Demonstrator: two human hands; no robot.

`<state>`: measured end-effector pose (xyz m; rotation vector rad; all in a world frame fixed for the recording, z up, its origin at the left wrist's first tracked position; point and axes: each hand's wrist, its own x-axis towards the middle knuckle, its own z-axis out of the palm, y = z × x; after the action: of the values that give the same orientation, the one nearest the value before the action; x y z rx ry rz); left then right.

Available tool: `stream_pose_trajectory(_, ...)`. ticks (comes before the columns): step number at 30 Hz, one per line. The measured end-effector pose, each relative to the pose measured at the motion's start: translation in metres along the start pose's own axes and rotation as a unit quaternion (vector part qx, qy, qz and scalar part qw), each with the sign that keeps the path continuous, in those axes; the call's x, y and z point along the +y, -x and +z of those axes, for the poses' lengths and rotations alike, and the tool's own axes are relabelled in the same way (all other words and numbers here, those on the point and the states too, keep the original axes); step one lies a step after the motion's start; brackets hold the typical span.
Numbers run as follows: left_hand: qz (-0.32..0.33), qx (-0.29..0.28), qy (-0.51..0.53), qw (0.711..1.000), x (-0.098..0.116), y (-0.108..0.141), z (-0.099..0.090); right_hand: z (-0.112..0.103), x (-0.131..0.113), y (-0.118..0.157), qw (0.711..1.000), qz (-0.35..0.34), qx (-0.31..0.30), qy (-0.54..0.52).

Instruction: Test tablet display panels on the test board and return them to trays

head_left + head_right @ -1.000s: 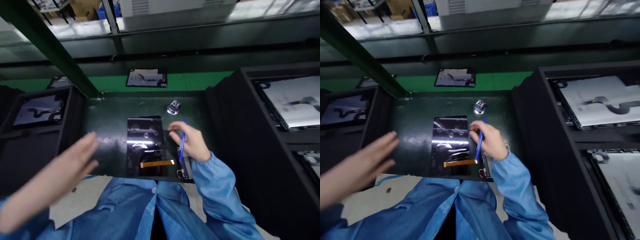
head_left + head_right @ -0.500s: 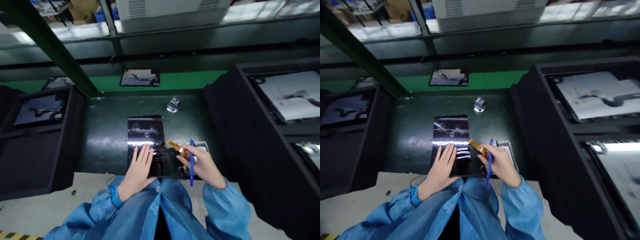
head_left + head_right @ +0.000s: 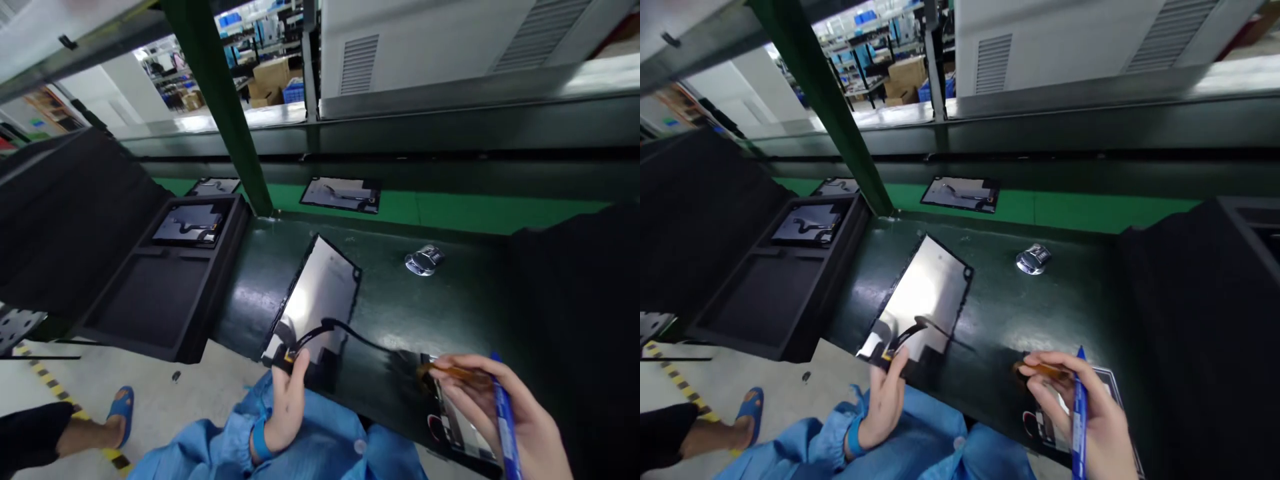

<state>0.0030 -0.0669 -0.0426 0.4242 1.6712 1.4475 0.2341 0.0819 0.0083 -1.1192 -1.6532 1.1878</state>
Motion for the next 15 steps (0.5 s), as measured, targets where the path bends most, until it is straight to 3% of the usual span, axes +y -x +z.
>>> stream_pose_trajectory(3, -0.055, 0.021, 0.165, 0.985, 0.011, -0.005, 0.027, 0.006, -0.002, -0.002, 1.000, -0.006, -0.015, 0.009)
stream_pose_trajectory(5, -0.103, -0.029, 0.238, 0.965, 0.020, -0.005, 0.037, 0.009, -0.002, -0.002, 1.000, -0.003, -0.017, 0.018)
stream_pose_trajectory(8, -0.178, -0.099, 0.254, 0.946, 0.029, -0.002, 0.037, 0.012, 0.001, -0.003, 1.000, -0.001, -0.021, 0.019)
stream_pose_trajectory(10, -0.225, -0.186, 0.233, 0.928, 0.034, 0.000, 0.031, 0.013, 0.003, -0.003, 0.999, -0.006, -0.033, 0.019)
stream_pose_trajectory(12, -0.262, -0.313, 0.164, 0.898, 0.043, 0.000, 0.023, 0.014, 0.002, -0.001, 0.999, -0.011, -0.047, 0.023)
stream_pose_trajectory(15, -0.258, -0.468, 0.009, 0.845, 0.066, -0.006, 0.013, 0.020, -0.006, 0.008, 0.999, -0.021, -0.010, 0.030)
